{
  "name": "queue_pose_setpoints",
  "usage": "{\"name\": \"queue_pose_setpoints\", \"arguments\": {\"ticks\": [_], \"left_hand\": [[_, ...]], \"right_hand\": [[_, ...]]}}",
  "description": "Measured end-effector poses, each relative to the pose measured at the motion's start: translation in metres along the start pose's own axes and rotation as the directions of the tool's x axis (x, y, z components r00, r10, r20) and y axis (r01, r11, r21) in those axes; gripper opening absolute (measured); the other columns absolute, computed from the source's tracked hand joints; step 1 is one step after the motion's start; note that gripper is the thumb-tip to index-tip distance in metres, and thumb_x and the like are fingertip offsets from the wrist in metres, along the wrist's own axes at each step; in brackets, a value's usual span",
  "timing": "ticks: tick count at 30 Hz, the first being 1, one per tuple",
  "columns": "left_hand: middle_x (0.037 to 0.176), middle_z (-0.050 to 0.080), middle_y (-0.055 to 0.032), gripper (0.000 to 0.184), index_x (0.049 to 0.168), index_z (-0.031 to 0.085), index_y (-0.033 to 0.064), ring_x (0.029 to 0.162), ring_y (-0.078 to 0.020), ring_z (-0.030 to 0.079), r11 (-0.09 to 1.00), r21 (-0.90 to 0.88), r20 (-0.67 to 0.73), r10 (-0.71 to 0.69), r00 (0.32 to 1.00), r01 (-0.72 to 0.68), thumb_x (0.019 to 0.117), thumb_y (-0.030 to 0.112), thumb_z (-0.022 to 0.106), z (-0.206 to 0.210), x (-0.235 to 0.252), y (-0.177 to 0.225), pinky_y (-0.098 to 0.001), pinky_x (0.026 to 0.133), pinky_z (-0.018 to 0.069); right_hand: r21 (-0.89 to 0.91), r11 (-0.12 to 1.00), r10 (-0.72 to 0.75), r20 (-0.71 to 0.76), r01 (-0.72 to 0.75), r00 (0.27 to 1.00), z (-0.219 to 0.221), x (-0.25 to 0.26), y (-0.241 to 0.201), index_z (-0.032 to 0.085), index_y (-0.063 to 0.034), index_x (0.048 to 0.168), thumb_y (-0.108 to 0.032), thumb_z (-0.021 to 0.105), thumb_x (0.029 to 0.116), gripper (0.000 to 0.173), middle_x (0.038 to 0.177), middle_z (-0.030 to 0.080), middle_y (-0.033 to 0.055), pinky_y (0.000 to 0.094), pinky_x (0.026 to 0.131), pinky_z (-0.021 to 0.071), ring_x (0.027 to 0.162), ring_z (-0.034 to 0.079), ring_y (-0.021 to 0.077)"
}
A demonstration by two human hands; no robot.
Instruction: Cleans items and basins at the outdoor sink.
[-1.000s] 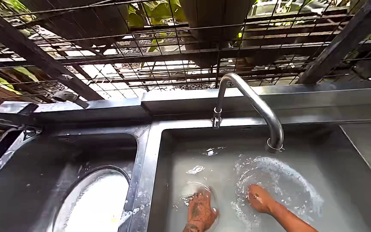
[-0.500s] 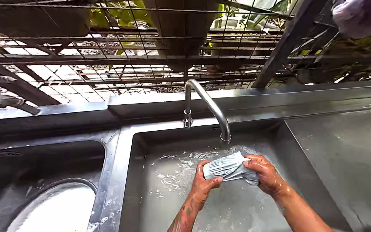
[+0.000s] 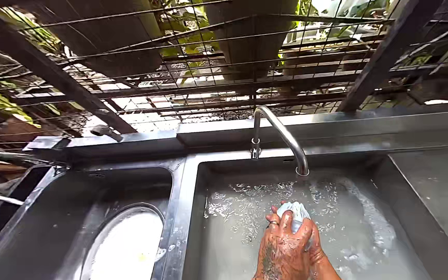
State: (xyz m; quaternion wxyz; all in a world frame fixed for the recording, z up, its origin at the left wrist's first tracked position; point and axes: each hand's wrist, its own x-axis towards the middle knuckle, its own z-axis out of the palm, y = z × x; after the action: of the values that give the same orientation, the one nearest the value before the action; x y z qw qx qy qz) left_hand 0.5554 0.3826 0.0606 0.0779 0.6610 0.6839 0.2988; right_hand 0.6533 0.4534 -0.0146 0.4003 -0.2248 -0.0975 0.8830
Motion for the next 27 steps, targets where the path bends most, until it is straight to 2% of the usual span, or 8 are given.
{"name": "queue_pose_setpoints", "arguments": {"ticks": [1,4,7,11,14,16,20,27], "left_hand": [[0.122,0.070,-0.0268,0.042,0.117,0.077,0.0118,0.107,-0.0486,0.069,0.999,-0.024,-0.010,-0.044,0.999,0.043,0.0769,0.021,0.077,-0.006,-0.002,-0.005,-0.0549,0.085,0.0577],[0.116,0.069,-0.0231,0.042,0.111,0.078,0.0136,0.103,-0.0414,0.068,0.996,-0.024,-0.199,-0.091,0.976,0.088,0.0703,0.024,0.079,-0.006,-0.011,-0.029,-0.0477,0.081,0.0593],[0.117,0.068,-0.0207,0.054,0.120,0.075,0.0084,0.105,-0.0355,0.068,0.941,-0.121,-0.119,-0.331,0.936,0.317,0.0719,0.030,0.084,-0.025,-0.016,-0.041,-0.0481,0.086,0.0591],[0.127,0.067,-0.0143,0.083,0.142,0.056,0.0074,0.115,-0.0265,0.067,0.695,-0.226,0.319,-0.609,0.726,0.682,0.0722,0.040,0.087,-0.045,-0.015,-0.067,-0.0468,0.101,0.0540],[0.144,0.059,-0.0155,0.111,0.163,0.023,0.0152,0.125,-0.0288,0.063,0.676,-0.221,0.426,-0.581,0.694,0.703,0.0753,0.037,0.086,-0.034,-0.023,-0.079,-0.0502,0.106,0.0510],[0.141,0.058,-0.0163,0.102,0.160,0.032,0.0127,0.125,-0.0270,0.062,0.677,-0.331,0.338,-0.566,0.752,0.657,0.0742,0.034,0.085,-0.016,-0.033,-0.086,-0.0471,0.105,0.0512],[0.115,0.068,-0.0137,0.068,0.126,0.058,0.0009,0.105,-0.0195,0.068,0.645,-0.528,0.061,-0.620,0.782,0.552,0.0721,0.033,0.086,-0.016,-0.030,-0.104,-0.0398,0.093,0.0569],[0.112,0.066,-0.0207,0.050,0.107,0.064,0.0002,0.106,-0.0368,0.065,0.915,-0.178,-0.392,-0.404,0.826,0.362,0.0730,0.027,0.090,-0.099,0.069,-0.138,-0.0562,0.090,0.0536]], "right_hand": [[0.003,0.998,0.059,-0.212,-0.059,0.975,0.022,0.001,0.000,0.056,-0.0048,0.117,-0.044,0.005,0.1083,0.065,0.091,0.072,0.0093,0.0352,0.074,0.0589,0.085,0.071,0.0183],[0.059,0.998,0.004,0.022,-0.006,1.000,-0.015,0.026,0.018,0.056,-0.0089,0.137,-0.062,0.016,0.1045,0.074,0.125,0.070,0.0178,0.0482,0.092,0.0595,0.114,0.069,0.0308],[-0.418,0.901,-0.217,-0.208,0.114,0.954,0.027,0.036,0.020,0.060,-0.0049,0.121,-0.045,0.015,0.1115,0.061,0.099,0.073,0.0105,0.0413,0.079,0.0625,0.091,0.073,0.0205],[-0.978,0.065,-0.524,0.134,0.196,0.841,0.043,0.047,0.020,0.070,-0.0029,0.074,-0.046,0.040,0.1047,0.061,0.068,0.066,0.0043,0.0399,0.066,0.0566,0.067,0.067,0.0140],[-0.907,-0.392,-0.157,0.234,0.157,0.959,0.057,0.039,0.020,0.074,-0.0063,0.081,-0.057,0.031,0.1040,0.070,0.081,0.073,0.0126,0.0569,0.076,0.0555,0.085,0.073,0.0301],[-0.893,-0.415,-0.025,0.201,0.172,0.979,0.065,0.033,0.027,0.069,-0.0057,0.087,-0.062,0.038,0.1014,0.065,0.084,0.069,0.0128,0.0543,0.074,0.0532,0.085,0.069,0.0301],[-0.926,-0.046,-0.223,0.375,0.375,0.900,0.066,0.034,0.024,0.065,-0.0007,0.117,-0.037,0.071,0.0883,0.047,0.122,0.063,0.0145,0.0360,0.082,0.0596,0.101,0.066,0.0179],[-0.748,-0.227,-0.351,0.660,0.623,0.664,0.134,0.073,0.018,0.063,-0.0041,0.131,-0.037,0.059,0.0985,0.046,0.151,0.047,0.0170,0.0379,0.097,0.0572,0.127,0.058,0.0212]]}}
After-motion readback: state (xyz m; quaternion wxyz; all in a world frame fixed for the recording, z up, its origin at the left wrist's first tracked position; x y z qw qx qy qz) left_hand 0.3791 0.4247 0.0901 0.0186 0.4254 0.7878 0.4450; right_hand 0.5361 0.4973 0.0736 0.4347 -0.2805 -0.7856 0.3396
